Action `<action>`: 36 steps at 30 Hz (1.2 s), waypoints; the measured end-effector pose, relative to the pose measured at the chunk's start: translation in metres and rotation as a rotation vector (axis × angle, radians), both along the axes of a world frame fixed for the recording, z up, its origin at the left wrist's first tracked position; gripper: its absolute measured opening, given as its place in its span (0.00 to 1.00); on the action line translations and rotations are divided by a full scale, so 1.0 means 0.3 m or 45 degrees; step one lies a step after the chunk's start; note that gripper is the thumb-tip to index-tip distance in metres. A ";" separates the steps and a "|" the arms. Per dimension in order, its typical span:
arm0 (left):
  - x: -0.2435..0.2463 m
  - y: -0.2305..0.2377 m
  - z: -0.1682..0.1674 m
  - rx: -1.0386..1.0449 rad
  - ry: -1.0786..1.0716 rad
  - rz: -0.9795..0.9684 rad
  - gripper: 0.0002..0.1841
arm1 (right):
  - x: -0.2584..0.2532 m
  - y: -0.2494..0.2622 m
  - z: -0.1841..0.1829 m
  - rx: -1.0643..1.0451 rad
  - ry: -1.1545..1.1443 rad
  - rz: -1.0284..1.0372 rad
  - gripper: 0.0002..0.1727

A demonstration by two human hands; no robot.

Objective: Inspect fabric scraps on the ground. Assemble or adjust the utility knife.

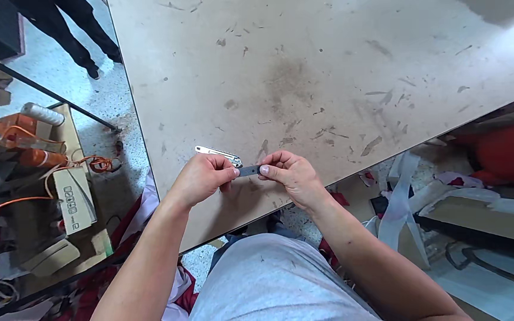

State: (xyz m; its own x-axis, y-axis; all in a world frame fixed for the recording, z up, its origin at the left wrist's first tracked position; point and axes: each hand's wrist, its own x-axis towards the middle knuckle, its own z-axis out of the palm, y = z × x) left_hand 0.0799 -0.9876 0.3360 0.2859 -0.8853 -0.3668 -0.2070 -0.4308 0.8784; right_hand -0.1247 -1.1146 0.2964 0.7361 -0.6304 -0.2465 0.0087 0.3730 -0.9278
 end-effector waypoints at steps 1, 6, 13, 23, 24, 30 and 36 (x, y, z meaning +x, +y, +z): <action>0.006 -0.003 0.007 0.028 -0.044 -0.028 0.11 | -0.001 -0.001 -0.001 -0.004 0.000 0.018 0.09; 0.035 -0.030 0.017 0.201 -0.242 -0.208 0.11 | 0.005 -0.026 0.002 -0.022 0.234 0.329 0.17; 0.041 -0.067 -0.052 0.299 -0.298 -0.431 0.12 | 0.041 -0.039 -0.020 -0.049 0.476 0.457 0.13; 0.295 -0.070 -0.262 0.251 -0.963 -0.048 0.24 | 0.075 -0.140 -0.139 -0.334 0.927 0.198 0.08; 0.319 -0.078 -0.298 0.235 -0.975 -0.131 0.22 | 0.084 -0.145 -0.145 -0.365 0.966 0.206 0.08; 0.342 -0.080 -0.336 0.086 -0.999 -0.308 0.18 | 0.087 -0.157 -0.140 -0.457 1.068 0.293 0.05; 0.348 -0.070 -0.340 0.006 -0.934 -0.300 0.16 | 0.069 -0.167 -0.159 -0.419 1.044 0.355 0.05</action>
